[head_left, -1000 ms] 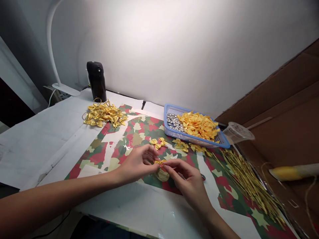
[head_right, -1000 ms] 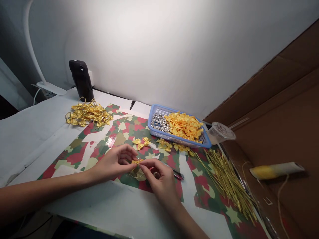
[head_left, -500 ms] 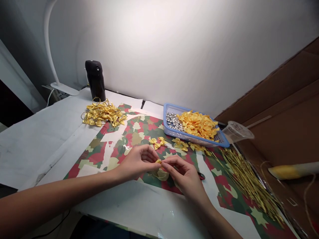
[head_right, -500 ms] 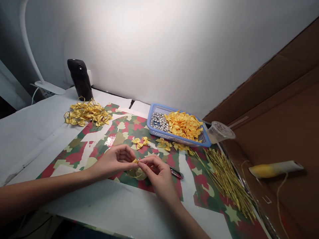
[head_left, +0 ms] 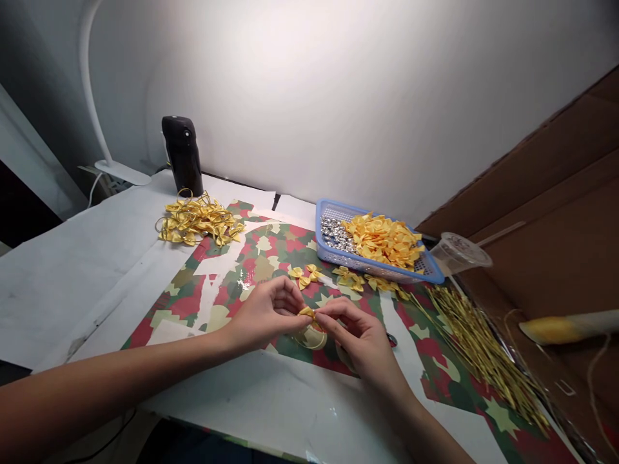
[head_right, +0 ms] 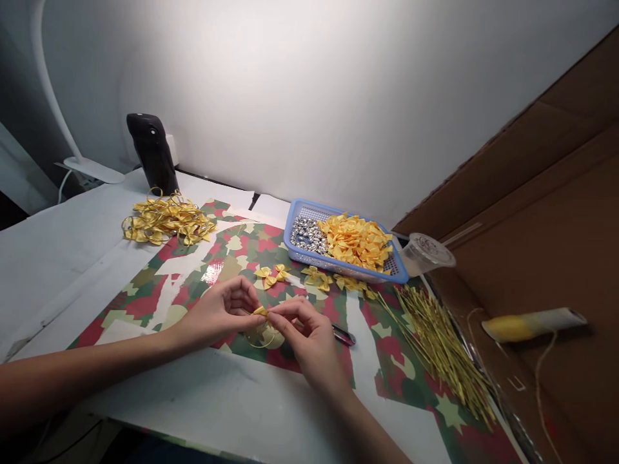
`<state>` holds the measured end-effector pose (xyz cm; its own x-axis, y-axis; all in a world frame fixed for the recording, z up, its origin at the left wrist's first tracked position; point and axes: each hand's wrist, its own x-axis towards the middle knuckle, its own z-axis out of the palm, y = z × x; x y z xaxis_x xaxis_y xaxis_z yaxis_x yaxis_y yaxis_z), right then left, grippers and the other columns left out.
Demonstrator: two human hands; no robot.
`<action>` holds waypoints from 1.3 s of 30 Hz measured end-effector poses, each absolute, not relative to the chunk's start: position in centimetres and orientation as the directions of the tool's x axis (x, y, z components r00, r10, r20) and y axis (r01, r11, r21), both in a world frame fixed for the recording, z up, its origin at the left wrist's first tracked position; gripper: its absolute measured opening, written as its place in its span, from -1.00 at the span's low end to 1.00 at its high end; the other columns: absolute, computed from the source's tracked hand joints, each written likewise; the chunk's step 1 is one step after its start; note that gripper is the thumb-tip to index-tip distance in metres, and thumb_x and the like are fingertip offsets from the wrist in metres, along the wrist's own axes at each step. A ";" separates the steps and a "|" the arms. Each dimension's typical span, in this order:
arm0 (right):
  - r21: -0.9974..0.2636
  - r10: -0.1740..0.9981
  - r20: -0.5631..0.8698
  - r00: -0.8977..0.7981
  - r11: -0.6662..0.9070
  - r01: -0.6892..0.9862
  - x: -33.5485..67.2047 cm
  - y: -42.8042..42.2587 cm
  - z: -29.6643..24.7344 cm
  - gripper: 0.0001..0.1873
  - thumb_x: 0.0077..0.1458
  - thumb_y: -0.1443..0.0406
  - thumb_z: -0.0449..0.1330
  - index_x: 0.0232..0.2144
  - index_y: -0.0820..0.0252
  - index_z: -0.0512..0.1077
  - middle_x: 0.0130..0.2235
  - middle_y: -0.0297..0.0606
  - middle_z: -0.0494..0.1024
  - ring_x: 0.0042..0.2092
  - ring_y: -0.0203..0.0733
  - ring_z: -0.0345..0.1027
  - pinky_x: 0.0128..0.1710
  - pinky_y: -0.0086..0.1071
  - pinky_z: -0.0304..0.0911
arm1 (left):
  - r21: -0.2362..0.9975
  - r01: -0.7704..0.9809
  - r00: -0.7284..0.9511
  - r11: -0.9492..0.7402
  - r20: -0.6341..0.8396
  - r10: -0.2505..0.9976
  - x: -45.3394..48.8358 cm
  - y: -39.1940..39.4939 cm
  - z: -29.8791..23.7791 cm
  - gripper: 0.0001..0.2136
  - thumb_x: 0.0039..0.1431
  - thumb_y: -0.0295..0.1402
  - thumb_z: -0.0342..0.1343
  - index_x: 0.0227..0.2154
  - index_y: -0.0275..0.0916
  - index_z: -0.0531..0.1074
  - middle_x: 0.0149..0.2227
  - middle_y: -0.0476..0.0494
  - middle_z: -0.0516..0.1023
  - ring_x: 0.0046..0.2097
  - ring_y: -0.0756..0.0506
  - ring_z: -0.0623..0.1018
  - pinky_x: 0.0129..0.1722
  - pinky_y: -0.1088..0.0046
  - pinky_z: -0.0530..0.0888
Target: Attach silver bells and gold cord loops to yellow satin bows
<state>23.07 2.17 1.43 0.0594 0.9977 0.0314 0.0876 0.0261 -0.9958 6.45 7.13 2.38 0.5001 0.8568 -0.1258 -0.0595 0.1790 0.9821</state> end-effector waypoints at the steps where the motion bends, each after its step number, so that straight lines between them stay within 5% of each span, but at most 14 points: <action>1: -0.996 0.998 0.026 0.052 0.022 0.084 23.0 2.2 1.4 -0.85 -0.08 0.18 0.30 -0.52 0.14 0.53 -0.45 -0.30 0.42 -0.39 -0.25 0.29 -0.41 -0.41 0.26 | 0.978 -0.064 0.500 0.199 -0.141 0.855 6.5 7.1 2.5 -0.77 -0.16 -0.45 0.29 -0.50 -0.26 0.31 -0.52 0.07 0.42 -0.44 0.06 0.45 -0.40 0.54 0.40; 15: -0.999 0.998 -0.035 0.045 -0.035 -0.006 22.6 2.3 1.4 -0.83 -0.10 0.17 0.32 -0.53 0.15 0.53 -0.46 -0.34 0.42 -0.49 -0.35 0.19 -0.54 -0.48 0.13 | 0.964 -0.076 0.477 0.256 -0.190 0.858 6.5 7.0 2.6 -0.73 -0.23 -0.49 0.32 -0.51 -0.27 0.30 -0.52 0.10 0.42 -0.45 0.08 0.44 -0.40 0.56 0.40; 26: -0.993 0.987 -0.050 0.155 -0.066 0.100 23.0 1.6 2.6 -0.65 -0.11 0.04 0.31 -0.50 0.15 0.34 -0.51 -0.42 0.31 -0.54 -0.38 0.15 -0.62 -0.51 0.09 | 0.980 -0.037 0.441 0.197 -0.161 0.883 6.3 7.4 1.9 -0.72 -0.17 -0.41 0.31 -0.47 -0.24 0.27 -0.50 0.08 0.40 -0.46 0.06 0.45 -0.50 0.57 0.38; 32: -0.970 0.971 -0.240 -0.001 -0.240 -0.049 22.8 2.1 1.6 -0.50 -0.26 0.00 0.38 -0.43 0.13 0.24 -0.52 -0.45 0.39 -0.63 -0.42 0.18 -0.69 -0.53 0.08 | 0.991 -0.059 0.412 0.123 -0.088 0.907 6.3 7.4 1.9 -0.73 -0.16 -0.42 0.29 -0.49 -0.23 0.26 -0.49 0.08 0.40 -0.42 0.05 0.45 -0.40 0.54 0.42; 39: -0.991 0.984 0.002 0.176 -0.021 0.130 22.8 1.9 1.9 -0.66 -0.13 0.10 0.35 -0.44 0.15 0.32 -0.43 -0.32 0.47 -0.46 -0.28 0.37 -0.55 -0.46 0.28 | 0.997 -0.043 0.430 0.060 -0.036 0.902 6.1 7.2 1.7 -0.78 -0.07 -0.42 0.24 -0.47 -0.23 0.25 -0.47 0.08 0.36 -0.41 0.06 0.42 -0.38 0.53 0.42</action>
<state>22.81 1.89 1.93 0.1756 0.9845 0.0025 0.1297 -0.0206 -0.9913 6.07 7.24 1.70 0.4296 0.9023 -0.0361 -0.0429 0.0603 0.9973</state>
